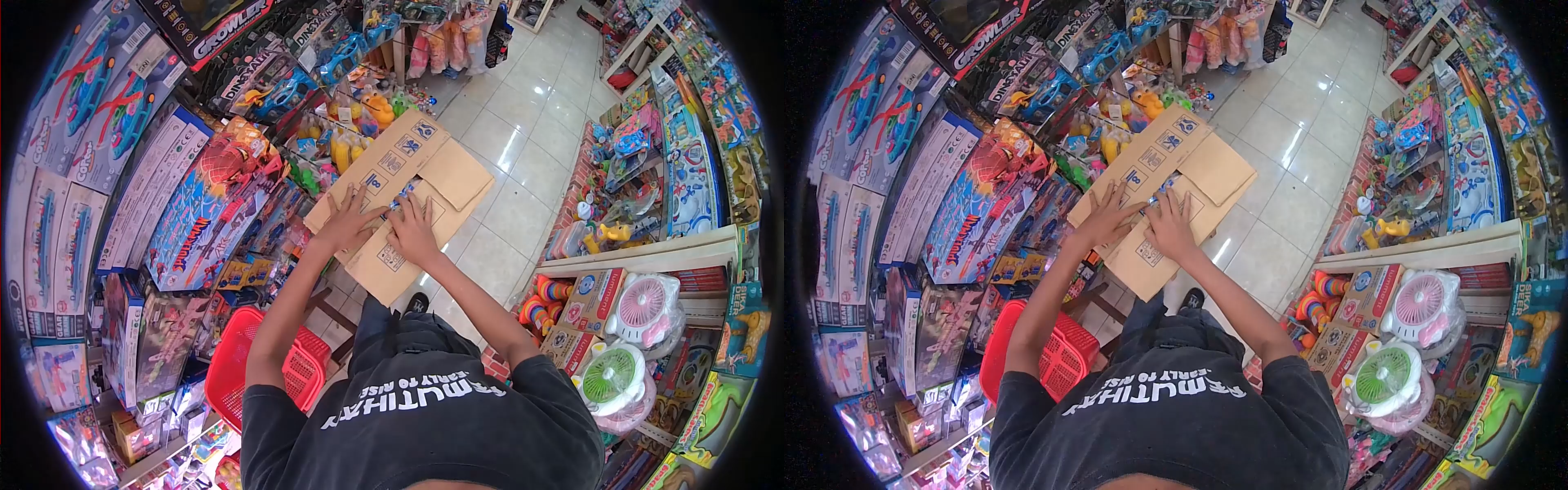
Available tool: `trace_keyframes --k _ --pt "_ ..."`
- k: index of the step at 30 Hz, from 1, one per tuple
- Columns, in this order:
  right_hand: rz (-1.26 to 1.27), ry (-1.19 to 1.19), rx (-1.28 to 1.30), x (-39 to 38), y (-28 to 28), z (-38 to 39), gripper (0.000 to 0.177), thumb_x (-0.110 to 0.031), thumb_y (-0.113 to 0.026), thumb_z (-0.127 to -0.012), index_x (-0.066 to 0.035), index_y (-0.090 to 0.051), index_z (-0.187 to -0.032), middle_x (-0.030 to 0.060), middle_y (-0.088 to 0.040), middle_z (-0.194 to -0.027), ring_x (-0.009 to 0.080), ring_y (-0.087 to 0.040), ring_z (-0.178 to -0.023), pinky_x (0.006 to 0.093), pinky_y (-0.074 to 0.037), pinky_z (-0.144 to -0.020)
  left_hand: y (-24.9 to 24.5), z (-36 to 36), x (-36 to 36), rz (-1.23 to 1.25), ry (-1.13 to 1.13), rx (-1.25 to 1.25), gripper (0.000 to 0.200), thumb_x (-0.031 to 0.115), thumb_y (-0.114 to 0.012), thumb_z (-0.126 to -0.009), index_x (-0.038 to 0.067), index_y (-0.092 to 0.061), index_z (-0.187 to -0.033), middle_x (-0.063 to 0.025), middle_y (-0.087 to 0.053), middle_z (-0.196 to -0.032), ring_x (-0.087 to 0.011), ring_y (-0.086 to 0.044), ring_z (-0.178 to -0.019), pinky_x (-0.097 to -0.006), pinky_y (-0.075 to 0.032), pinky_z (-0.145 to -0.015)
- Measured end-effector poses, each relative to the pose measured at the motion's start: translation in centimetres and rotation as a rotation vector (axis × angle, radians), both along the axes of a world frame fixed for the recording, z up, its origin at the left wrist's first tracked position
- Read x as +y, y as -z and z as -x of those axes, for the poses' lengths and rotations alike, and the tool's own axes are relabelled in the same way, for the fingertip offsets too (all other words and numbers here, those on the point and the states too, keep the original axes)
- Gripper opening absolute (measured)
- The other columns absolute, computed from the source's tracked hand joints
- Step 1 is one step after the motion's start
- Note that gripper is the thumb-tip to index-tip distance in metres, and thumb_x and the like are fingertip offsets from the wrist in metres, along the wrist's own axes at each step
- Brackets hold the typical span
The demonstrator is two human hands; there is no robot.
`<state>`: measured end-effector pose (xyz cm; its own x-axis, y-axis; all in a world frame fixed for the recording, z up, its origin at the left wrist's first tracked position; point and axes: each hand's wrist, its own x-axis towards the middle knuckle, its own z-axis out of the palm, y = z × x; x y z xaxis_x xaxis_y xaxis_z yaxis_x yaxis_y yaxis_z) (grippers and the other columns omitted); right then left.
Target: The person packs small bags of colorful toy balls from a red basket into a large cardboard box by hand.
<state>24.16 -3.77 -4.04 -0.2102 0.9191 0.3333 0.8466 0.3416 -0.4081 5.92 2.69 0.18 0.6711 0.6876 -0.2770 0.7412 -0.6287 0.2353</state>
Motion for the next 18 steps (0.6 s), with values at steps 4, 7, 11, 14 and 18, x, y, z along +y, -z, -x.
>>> trace_keyframes --k 4,7,11,14,18 --pt "0.0 -0.028 0.034 0.2 0.1 -0.4 0.036 -0.025 -0.057 -0.072 -0.007 -0.058 -0.103 0.0163 -0.042 -0.12 0.0363 -0.027 -0.127 0.0646 -0.008 -0.102 -0.4 -0.7 0.2 0.056 -0.009 0.043 0.058 0.029 -0.055 -0.081 0.033 -0.035 -0.135 -0.0226 -0.004 -0.147 -0.0464 -0.001 -0.134 -0.0702 -0.005 -0.098" --pt "-0.004 -0.035 0.092 0.5 -0.1 -0.4 0.036 -0.026 -0.058 -0.071 -0.007 -0.059 -0.101 0.0155 -0.044 -0.116 0.0353 -0.029 -0.126 0.0644 -0.009 -0.102 -0.3 -1.2 0.6 0.045 -0.027 0.06 0.054 0.031 -0.054 -0.083 0.033 -0.036 -0.134 -0.0229 -0.006 -0.147 -0.0467 -0.003 -0.134 -0.0703 -0.008 -0.097" --pt "0.024 0.011 0.03 0.4 -0.8 0.4 0.039 -0.031 -0.059 -0.072 -0.004 -0.06 -0.1 0.0148 -0.046 -0.113 0.035 -0.03 -0.124 0.0642 -0.011 -0.101 -0.2 -0.7 1.1 0.028 0.001 0.059 0.052 0.033 -0.053 -0.084 0.034 -0.037 -0.133 -0.0215 -0.008 -0.146 -0.0459 -0.006 -0.134 -0.0698 -0.012 -0.098" --pt "0.0 0.015 -0.002 0.8 -0.4 1.2 0.041 -0.034 -0.059 -0.073 0.0 -0.061 -0.097 0.0154 -0.045 -0.111 0.0349 -0.031 -0.121 0.0644 -0.012 -0.1 -0.2 -0.5 1.8 0.034 0.011 0.135 0.049 0.04 -0.052 -0.086 0.039 -0.037 -0.132 -0.0178 -0.009 -0.147 -0.0433 -0.006 -0.134 -0.0672 -0.013 -0.1" --pt "0.089 0.005 0.012 1.3 -0.5 1.8 0.044 -0.036 -0.059 -0.073 0.003 -0.062 -0.093 0.0173 -0.044 -0.107 0.034 -0.034 -0.115 0.0645 -0.013 -0.1 -0.2 0.4 2.2 0.006 0.071 0.113 0.049 0.04 -0.052 -0.086 0.04 -0.036 -0.133 -0.0171 -0.01 -0.147 -0.0427 -0.007 -0.135 -0.0635 -0.013 -0.103"
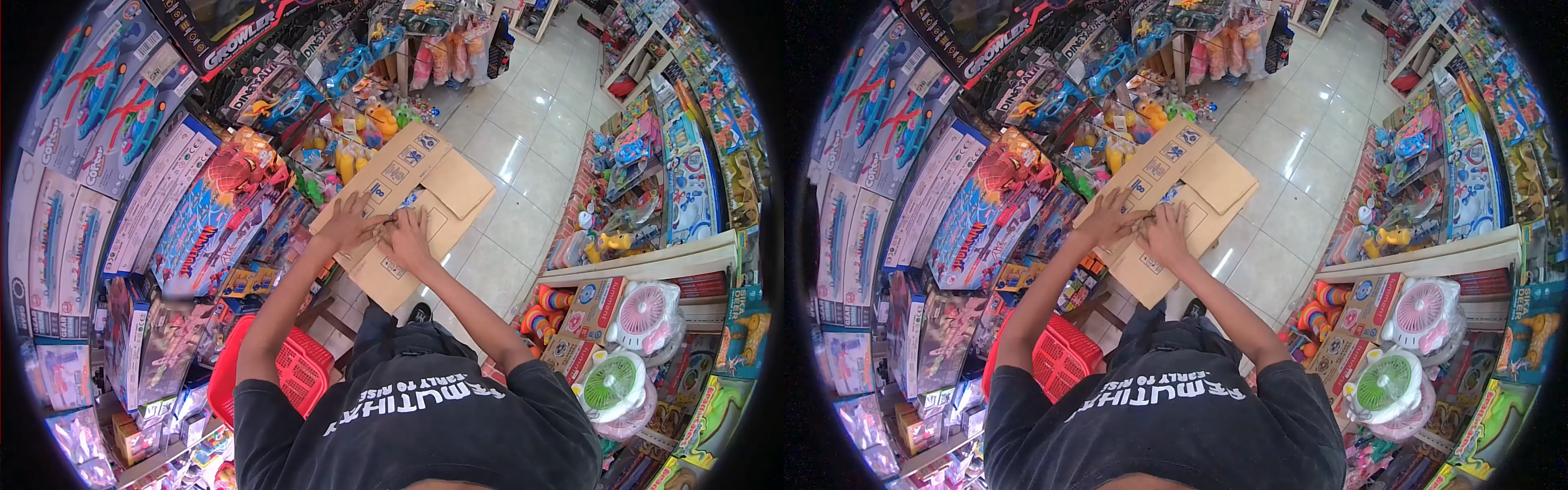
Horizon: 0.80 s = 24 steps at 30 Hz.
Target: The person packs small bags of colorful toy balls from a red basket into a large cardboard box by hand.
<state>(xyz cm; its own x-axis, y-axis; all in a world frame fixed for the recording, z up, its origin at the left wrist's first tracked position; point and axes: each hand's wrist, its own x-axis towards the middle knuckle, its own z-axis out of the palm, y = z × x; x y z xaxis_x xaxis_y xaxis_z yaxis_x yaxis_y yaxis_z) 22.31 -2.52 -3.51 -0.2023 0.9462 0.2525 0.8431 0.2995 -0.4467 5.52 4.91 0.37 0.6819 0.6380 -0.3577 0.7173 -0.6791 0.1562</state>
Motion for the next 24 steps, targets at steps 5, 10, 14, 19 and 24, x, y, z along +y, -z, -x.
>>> trace_keyframes --k 5,10,14,19,24 --pt "0.003 0.083 0.026 -0.1 0.1 1.4 0.046 -0.036 -0.061 -0.071 0.005 -0.061 -0.093 0.0177 -0.042 -0.107 0.0338 -0.034 -0.114 0.0648 -0.011 -0.1 0.1 0.7 -0.5 -0.02 0.01 -0.085 0.051 0.033 -0.049 -0.086 0.041 -0.034 -0.134 -0.0163 -0.011 -0.148 -0.0426 -0.009 -0.134 -0.0599 -0.011 -0.105" --pt "0.016 0.166 0.027 -0.1 0.1 2.2 0.049 -0.035 -0.065 -0.066 0.002 -0.061 -0.098 0.0142 -0.042 -0.108 0.033 -0.034 -0.113 0.0628 -0.009 -0.102 0.0 1.6 1.3 0.086 -0.044 -0.275 0.05 0.022 -0.047 -0.085 0.03 -0.037 -0.133 -0.0121 -0.024 -0.145 -0.0374 -0.016 -0.134 -0.0566 -0.013 -0.106" --pt "-0.009 0.168 0.247 -0.4 -0.5 1.9 0.045 -0.031 -0.068 -0.063 0.0 -0.06 -0.095 0.0136 -0.043 -0.108 0.0326 -0.034 -0.114 0.0615 -0.007 -0.102 0.6 2.3 1.6 0.092 -0.051 -0.357 0.045 0.021 -0.043 -0.086 0.017 -0.038 -0.131 -0.0083 -0.032 -0.142 -0.0315 -0.021 -0.134 -0.0538 -0.017 -0.105" --pt "-0.115 0.163 0.299 -0.7 -0.3 2.0 0.033 -0.027 -0.067 -0.064 -0.003 -0.057 -0.084 0.0114 -0.047 -0.1 0.0312 -0.041 -0.106 0.0578 -0.011 -0.103 0.1 1.7 0.7 0.099 -0.145 -0.354 0.044 0.026 -0.041 -0.09 0.016 -0.034 -0.132 -0.0097 -0.032 -0.142 -0.0309 -0.022 -0.134 -0.0511 -0.017 -0.106" --pt "-0.187 0.086 0.386 -0.5 -0.1 2.3 0.028 -0.024 -0.068 -0.067 -0.003 -0.054 -0.08 0.0113 -0.05 -0.096 0.0304 -0.045 -0.1 0.0495 -0.017 -0.103 -0.2 1.6 1.7 0.17 -0.147 -0.336 0.047 0.026 -0.041 -0.09 0.014 -0.033 -0.135 -0.01 -0.034 -0.14 -0.032 -0.025 -0.132 -0.0474 -0.016 -0.108"
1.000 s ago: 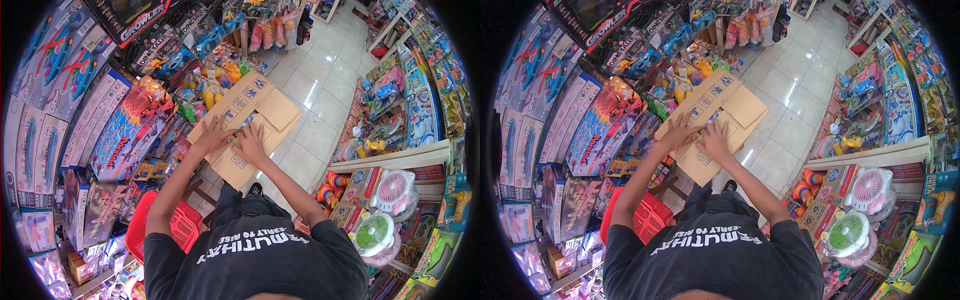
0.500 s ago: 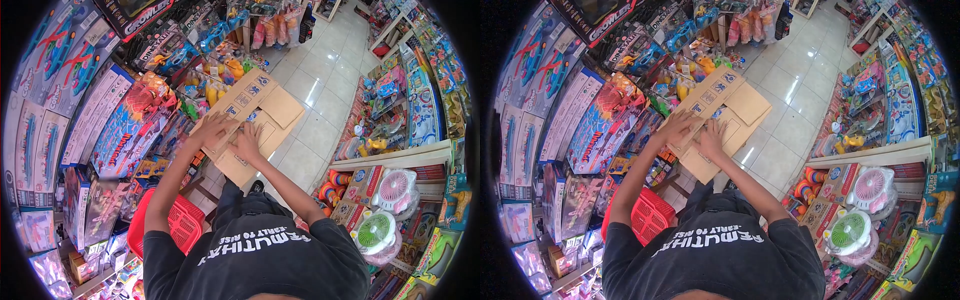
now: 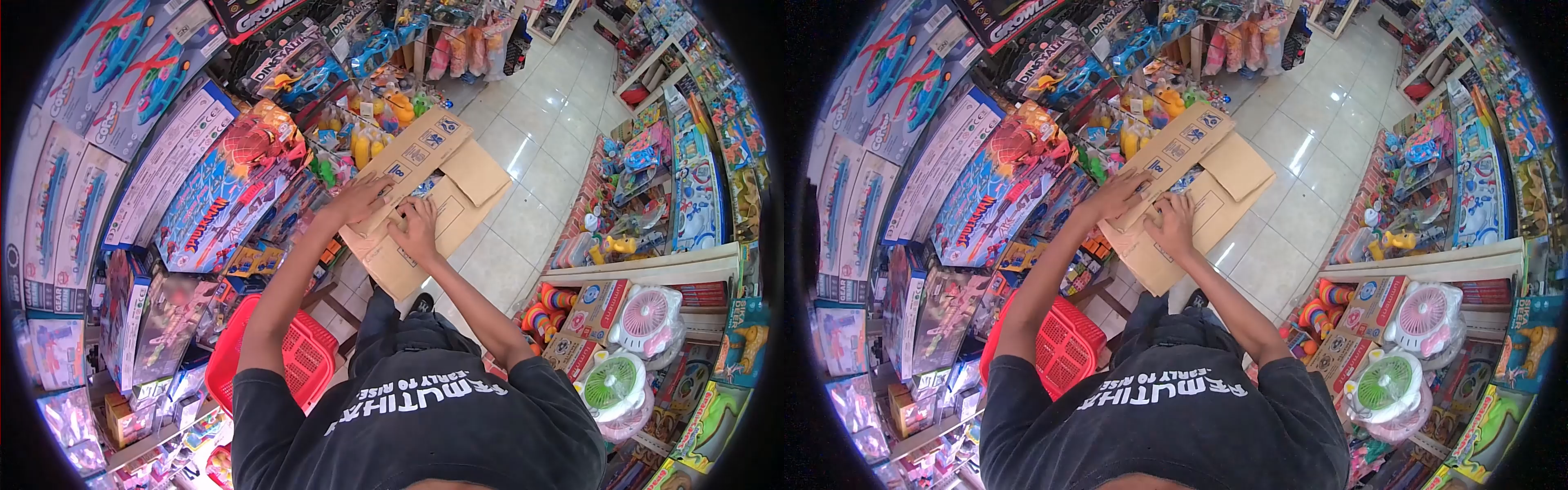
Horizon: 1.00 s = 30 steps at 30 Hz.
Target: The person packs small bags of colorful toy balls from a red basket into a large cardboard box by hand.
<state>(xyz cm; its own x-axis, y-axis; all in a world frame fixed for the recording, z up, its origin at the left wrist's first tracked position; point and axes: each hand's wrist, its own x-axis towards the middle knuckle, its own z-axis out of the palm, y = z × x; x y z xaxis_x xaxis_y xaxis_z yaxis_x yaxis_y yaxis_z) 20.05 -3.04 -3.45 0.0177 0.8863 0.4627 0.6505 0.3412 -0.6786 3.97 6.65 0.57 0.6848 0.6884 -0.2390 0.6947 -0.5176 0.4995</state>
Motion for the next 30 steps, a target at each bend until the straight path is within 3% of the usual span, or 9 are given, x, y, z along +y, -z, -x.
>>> trace_keyframes --k 4,6,9,11,22,28,30 --pt "0.083 0.007 -0.044 0.5 0.4 0.0 0.03 -0.024 -0.068 -0.067 -0.002 -0.054 -0.082 0.0113 -0.05 -0.097 0.03 -0.045 -0.1 0.0481 -0.018 -0.103 0.7 0.0 1.1 -0.081 0.118 0.042 0.045 0.03 -0.04 -0.091 0.016 -0.037 -0.134 -0.0069 -0.033 -0.142 -0.0346 -0.028 -0.13 -0.048 -0.021 -0.106" --pt "0.066 0.034 -0.184 0.6 0.7 0.1 0.031 -0.024 -0.069 -0.067 -0.001 -0.055 -0.083 0.0108 -0.051 -0.098 0.0296 -0.046 -0.099 0.0469 -0.019 -0.103 0.7 -0.2 1.5 -0.09 0.167 0.071 0.044 0.03 -0.04 -0.091 0.018 -0.039 -0.133 -0.0057 -0.033 -0.142 -0.0353 -0.029 -0.13 -0.048 -0.022 -0.105" --pt "0.075 0.091 -0.069 0.5 0.9 0.8 0.03 -0.023 -0.069 -0.067 -0.001 -0.055 -0.083 0.0095 -0.051 -0.098 0.0291 -0.047 -0.099 0.0466 -0.019 -0.103 0.3 -0.3 1.5 -0.098 0.195 0.189 0.044 0.031 -0.039 -0.091 0.022 -0.038 -0.134 -0.005 -0.032 -0.143 -0.0358 -0.029 -0.13 -0.0477 -0.023 -0.106" --pt "0.069 0.076 -0.012 0.2 0.7 0.7 0.029 -0.022 -0.069 -0.067 -0.001 -0.055 -0.082 0.009 -0.051 -0.097 0.0287 -0.047 -0.099 0.0469 -0.018 -0.103 0.0 0.1 1.7 -0.113 0.185 0.103 0.043 0.032 -0.04 -0.091 0.028 -0.038 -0.134 0.0024 -0.031 -0.144 -0.0355 -0.033 -0.127 -0.0457 -0.028 -0.104" --pt "-0.002 -0.086 0.137 -1.4 -1.2 0.3 0.021 -0.018 -0.066 -0.07 -0.006 -0.052 -0.08 0.0058 -0.052 -0.099 0.025 -0.047 -0.103 0.0495 -0.017 -0.101 0.8 -0.1 4.0 0.065 0.203 -0.012 0.043 0.034 -0.037 -0.093 0.025 -0.038 -0.135 -0.0026 -0.03 -0.144 -0.036 -0.03 -0.128 -0.0404 -0.026 -0.107" --pt "0.103 -0.05 0.167 -0.6 -2.0 0.8 0.022 -0.019 -0.067 -0.071 -0.005 -0.051 -0.076 0.0075 -0.057 -0.086 0.0268 -0.054 -0.087 0.0461 -0.027 -0.097 1.0 -0.2 4.4 0.096 0.202 0.033 0.044 0.034 -0.038 -0.092 0.024 -0.039 -0.135 -0.0047 -0.031 -0.144 -0.0323 -0.031 -0.128 -0.0377 -0.026 -0.106" --pt "0.24 -0.017 0.059 -0.2 -2.2 0.6 0.023 -0.019 -0.068 -0.07 -0.005 -0.05 -0.071 0.0083 -0.058 -0.077 0.0289 -0.055 -0.077 0.0444 -0.031 -0.093 0.9 -0.2 4.6 0.101 0.207 0.018 0.044 0.034 -0.038 -0.093 0.024 -0.039 -0.135 -0.0047 -0.031 -0.143 -0.031 -0.031 -0.128 -0.037 -0.025 -0.106"
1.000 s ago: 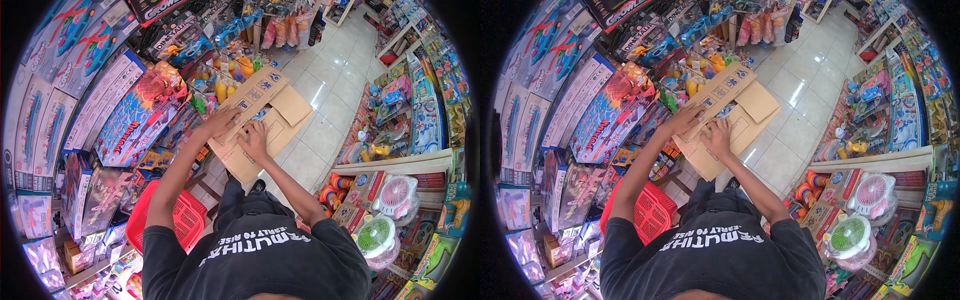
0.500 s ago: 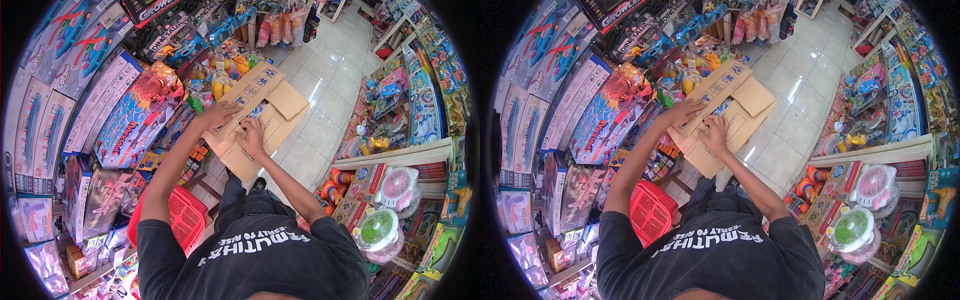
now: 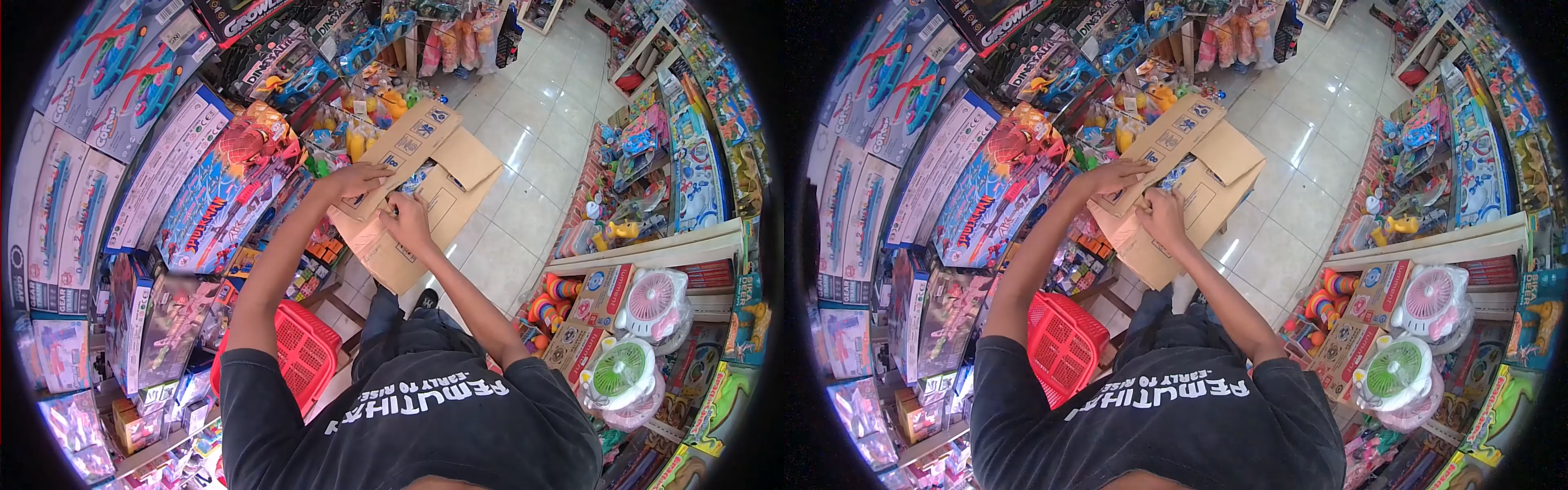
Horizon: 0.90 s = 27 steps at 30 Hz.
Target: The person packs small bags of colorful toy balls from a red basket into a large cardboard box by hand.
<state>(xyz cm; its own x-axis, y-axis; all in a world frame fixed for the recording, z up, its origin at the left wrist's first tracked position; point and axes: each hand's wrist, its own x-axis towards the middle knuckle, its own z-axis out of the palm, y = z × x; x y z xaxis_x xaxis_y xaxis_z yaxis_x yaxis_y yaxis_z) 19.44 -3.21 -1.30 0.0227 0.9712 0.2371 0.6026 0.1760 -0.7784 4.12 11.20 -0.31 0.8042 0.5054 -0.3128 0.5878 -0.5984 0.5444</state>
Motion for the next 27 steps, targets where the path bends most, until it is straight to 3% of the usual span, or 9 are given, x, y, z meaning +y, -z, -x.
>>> trace_keyframes --k 4,6,10,16,18,19,21,24,27 --pt "0.143 -0.034 0.094 0.2 0.7 -0.2 0.022 -0.018 -0.068 -0.069 -0.006 -0.049 -0.069 0.0086 -0.056 -0.074 0.0286 -0.054 -0.072 0.0449 -0.029 -0.094 -0.6 -0.2 -0.2 0.015 0.004 0.027 0.043 0.032 -0.038 -0.092 0.023 -0.04 -0.135 -0.006 -0.034 -0.142 -0.0289 -0.032 -0.128 -0.0359 -0.025 -0.107" --pt "-0.07 0.02 0.203 -0.2 0.9 0.4 0.022 -0.015 -0.067 -0.069 -0.007 -0.047 -0.069 0.0079 -0.055 -0.074 0.0268 -0.053 -0.073 0.0453 -0.028 -0.095 -1.3 -0.3 -0.1 0.052 0.008 0.003 0.043 0.032 -0.038 -0.092 0.022 -0.04 -0.135 -0.0067 -0.034 -0.141 -0.0286 -0.032 -0.128 -0.0355 -0.025 -0.107" --pt "-0.166 -0.027 0.189 -1.4 0.1 0.5 0.022 -0.013 -0.066 -0.068 -0.006 -0.045 -0.07 0.0071 -0.055 -0.076 0.0255 -0.051 -0.073 0.0467 -0.025 -0.096 -1.6 -0.2 -0.2 0.084 0.0 -0.041 0.043 0.031 -0.038 -0.093 0.02 -0.039 -0.135 -0.0085 -0.036 -0.14 -0.0274 -0.033 -0.128 -0.035 -0.025 -0.106" --pt "-0.254 -0.174 0.244 -1.4 -1.1 0.6 0.025 -0.011 -0.067 -0.067 -0.006 -0.043 -0.07 0.0067 -0.054 -0.076 0.0253 -0.051 -0.075 0.0358 -0.037 -0.083 -2.3 -0.7 0.6 0.164 0.019 -0.001 0.044 0.034 -0.035 -0.095 0.02 -0.037 -0.136 -0.0081 -0.036 -0.14 -0.0271 -0.034 -0.127 -0.0347 -0.024 -0.107" --pt "-0.137 -0.163 0.159 -1.4 -1.7 0.5 0.027 -0.011 -0.068 -0.069 -0.004 -0.043 -0.073 0.008 -0.056 -0.077 0.0244 -0.053 -0.072 0.0311 -0.043 -0.072 -2.1 -0.7 1.0 0.162 0.03 0.044 0.045 0.035 -0.033 -0.095 0.02 -0.036 -0.137 -0.0069 -0.036 -0.141 -0.0261 -0.032 -0.128 -0.0341 -0.022 -0.108" --pt "-0.135 -0.157 0.161 -1.3 -2.3 0.7 0.027 -0.011 -0.068 -0.069 -0.004 -0.043 -0.073 0.008 -0.056 -0.077 0.0244 -0.053 -0.072 0.0311 -0.043 -0.072 -2.0 -0.7 1.1 0.181 0.024 0.07 0.045 0.036 -0.034 -0.095 0.02 -0.036 -0.137 -0.0074 -0.037 -0.14 -0.0262 -0.033 -0.127 -0.0343 -0.022 -0.108" --pt "0.207 -0.034 0.481 -0.8 -3.3 1.1 0.028 -0.015 -0.068 -0.071 -0.001 -0.046 -0.082 0.0108 -0.058 -0.075 0.0238 -0.057 -0.067 0.0332 -0.046 -0.064 -2.2 -0.9 1.3 0.2 0.03 0.097 0.046 0.037 -0.034 -0.095 0.02 -0.036 -0.137 -0.0078 -0.038 -0.139 -0.0263 -0.034 -0.127 -0.0345 -0.023 -0.107" --pt "0.223 -0.002 0.261 0.3 -2.9 1.2 0.033 -0.017 -0.068 -0.074 0.002 -0.048 -0.091 0.0131 -0.06 -0.073 0.0226 -0.06 -0.062 0.033 -0.046 -0.058 -2.8 -0.8 1.6 0.296 0.016 0.084 0.046 0.037 -0.034 -0.095 0.02 -0.035 -0.138 -0.0073 -0.039 -0.139 -0.0268 -0.035 -0.125 -0.0349 -0.024 -0.106" --pt "0.282 -0.026 0.281 1.2 -2.3 0.7 0.033 -0.016 -0.068 -0.073 0.002 -0.046 -0.09 0.0128 -0.057 -0.065 0.0255 -0.058 -0.06 0.0348 -0.045 -0.056 -2.2 -0.3 1.4 0.134 0.093 0.084 0.047 0.036 -0.034 -0.095 0.021 -0.034 -0.139 -0.0069 -0.039 -0.139 -0.0272 -0.036 -0.124 -0.0354 -0.024 -0.106"
